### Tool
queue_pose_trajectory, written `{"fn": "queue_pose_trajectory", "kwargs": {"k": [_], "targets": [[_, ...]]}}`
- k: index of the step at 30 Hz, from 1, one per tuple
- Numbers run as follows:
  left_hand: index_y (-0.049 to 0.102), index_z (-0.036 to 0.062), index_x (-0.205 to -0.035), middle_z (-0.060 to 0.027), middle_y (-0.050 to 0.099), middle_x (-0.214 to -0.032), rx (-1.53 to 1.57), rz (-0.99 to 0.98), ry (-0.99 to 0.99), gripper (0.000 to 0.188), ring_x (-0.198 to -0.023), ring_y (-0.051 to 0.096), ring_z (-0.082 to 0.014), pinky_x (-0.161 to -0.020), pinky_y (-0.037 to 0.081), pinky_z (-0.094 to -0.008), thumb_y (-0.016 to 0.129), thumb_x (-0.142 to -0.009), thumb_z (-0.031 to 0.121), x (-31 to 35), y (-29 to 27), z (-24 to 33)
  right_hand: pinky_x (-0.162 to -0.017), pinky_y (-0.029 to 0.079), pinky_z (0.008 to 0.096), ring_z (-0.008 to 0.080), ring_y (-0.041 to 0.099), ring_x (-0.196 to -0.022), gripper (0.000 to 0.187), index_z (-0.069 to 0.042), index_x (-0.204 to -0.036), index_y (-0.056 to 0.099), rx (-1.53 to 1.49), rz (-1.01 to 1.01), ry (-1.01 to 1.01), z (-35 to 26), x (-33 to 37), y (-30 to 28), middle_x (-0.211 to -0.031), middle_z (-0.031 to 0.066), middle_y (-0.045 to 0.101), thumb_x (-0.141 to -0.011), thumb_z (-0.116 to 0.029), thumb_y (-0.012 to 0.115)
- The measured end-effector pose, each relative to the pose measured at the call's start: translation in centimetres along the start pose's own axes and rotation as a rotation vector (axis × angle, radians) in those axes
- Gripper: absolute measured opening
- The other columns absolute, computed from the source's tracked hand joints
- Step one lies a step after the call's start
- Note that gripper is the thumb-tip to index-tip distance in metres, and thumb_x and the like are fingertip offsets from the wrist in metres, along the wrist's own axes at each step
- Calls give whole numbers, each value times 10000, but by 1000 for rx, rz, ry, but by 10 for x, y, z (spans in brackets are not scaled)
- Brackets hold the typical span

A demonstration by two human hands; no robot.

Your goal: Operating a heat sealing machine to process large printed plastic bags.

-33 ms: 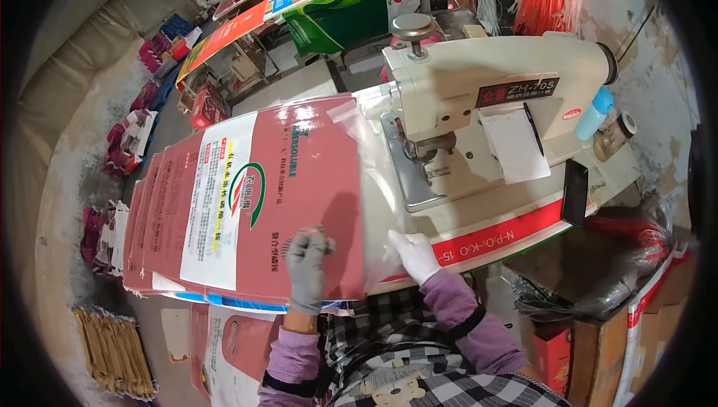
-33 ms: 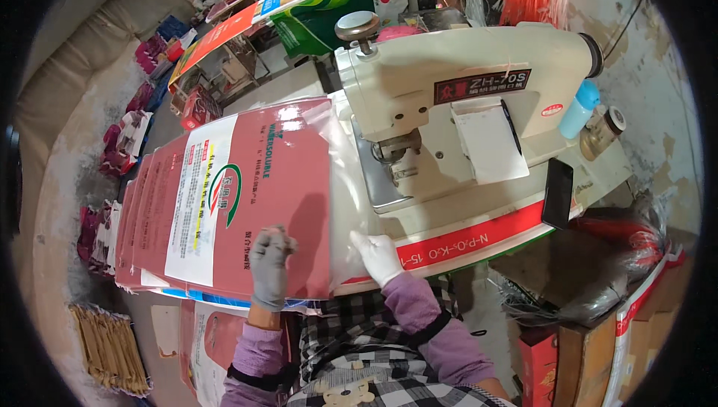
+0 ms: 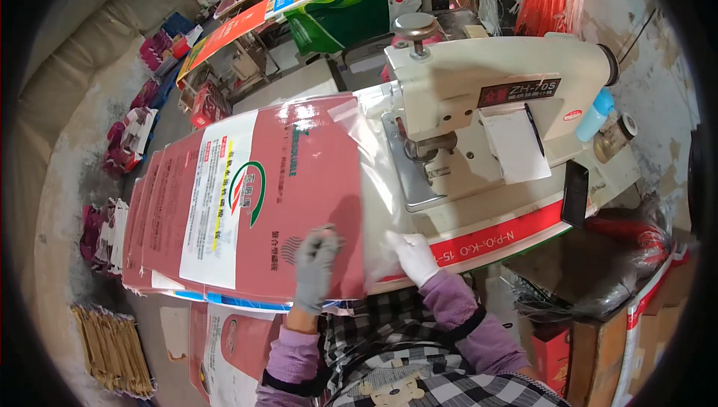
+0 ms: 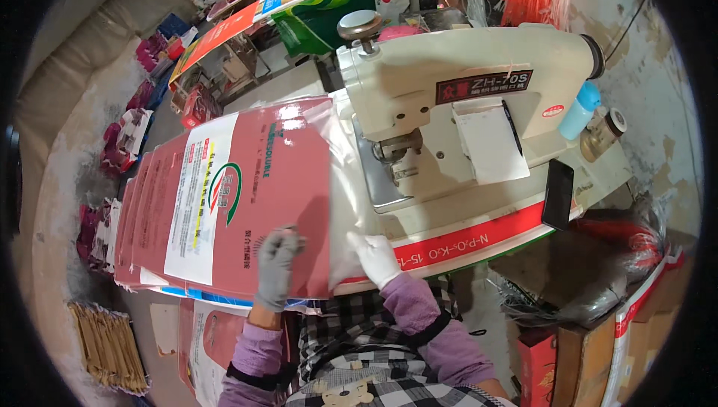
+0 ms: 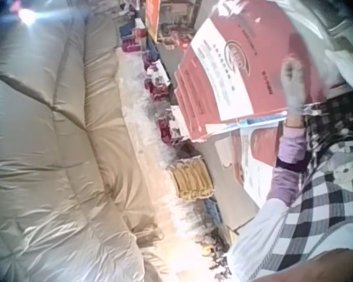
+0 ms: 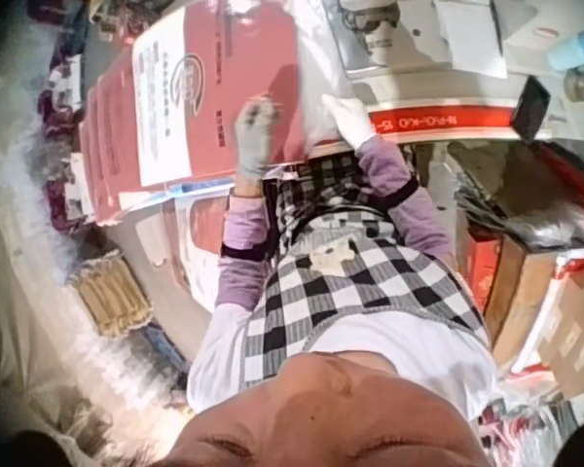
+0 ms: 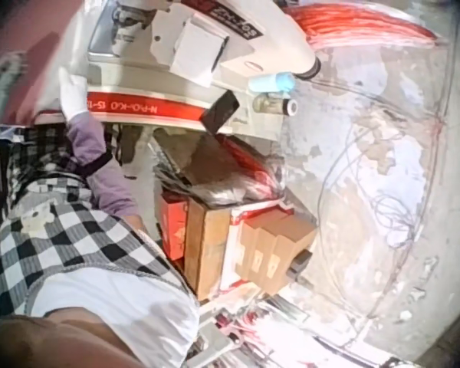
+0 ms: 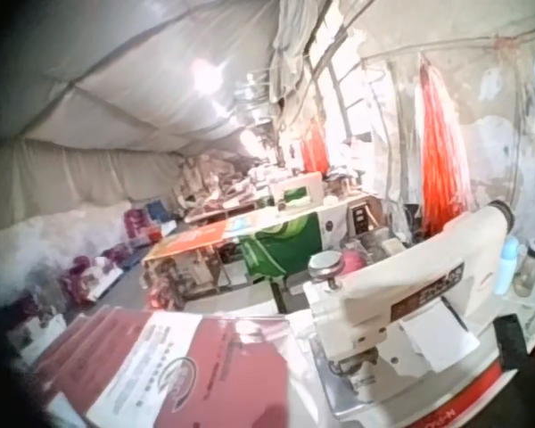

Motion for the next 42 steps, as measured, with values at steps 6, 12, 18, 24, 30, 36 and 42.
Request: {"fn": "queue_pose_trajectory", "kwargs": {"k": [6,12,18,24,30,36,42], "targets": [[656,4,-944,-2,662,-883,-157,-350,-233,70,-764,590,-55,-693,489,-203,591,-922,-4,-4,13,-19,-526,408,246,62,494,-560,294,-1,-823,694,-105,-24,73,-19,6,38,-630,-40,567,-932,-268,645],[661,28,-980,-11,660,-859,92,-157,-121,113,-667,559,-54,-607,452,-204,593,-898,-8,-5,-5,-7,-499,405,281,99,515,-506,393,-50,-661,662,117,118,-137,-1,1,21,-548,-10,559,-923,-343,639],[631,31,-918,17,591,-815,84,-41,70,112,-703,527,-52,-644,462,-235,557,-968,98,17,-9,4,-733,506,410,330,651,-778,393,-49,-1004,623,853,323,-952,-64,36,21,-906,141,660,-788,-353,746],[586,32,-1085,-66,654,-950,191,-46,-137,201,-847,627,-216,-806,491,-324,570,-885,28,8,-11,-10,-720,506,349,244,659,-780,216,-15,-844,604,330,-169,-437,-43,25,76,-818,128,652,-781,-170,741],[625,21,-877,-175,635,-736,-1006,-283,-174,136,-679,637,-351,-613,496,-417,627,-794,128,-2,-37,-5,-758,515,374,282,662,-831,244,-80,-1055,669,321,-295,-586,-9,8,66,-921,119,678,-843,-198,659],[678,16,-866,-72,612,-668,-1007,-58,538,181,-577,590,-138,-519,466,-280,570,-915,153,24,-59,4,-791,478,415,314,615,-853,340,-139,-1088,655,689,-263,-870,-39,25,81,-832,107,626,-835,-367,668],[683,22,-911,6,650,-726,-197,53,-208,240,-619,583,-91,-585,484,-271,582,-947,237,38,-54,-12,-810,469,421,301,588,-842,379,-199,-1142,666,959,-382,-922,-20,39,75,-822,89,601,-820,-399,649]]}}
Point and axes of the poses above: each hand's wrist, its own x-axis away from the middle knuckle, its own y-axis out of the palm, z = x × y, the point moved 3 cm from there along -x, towards the middle knuckle
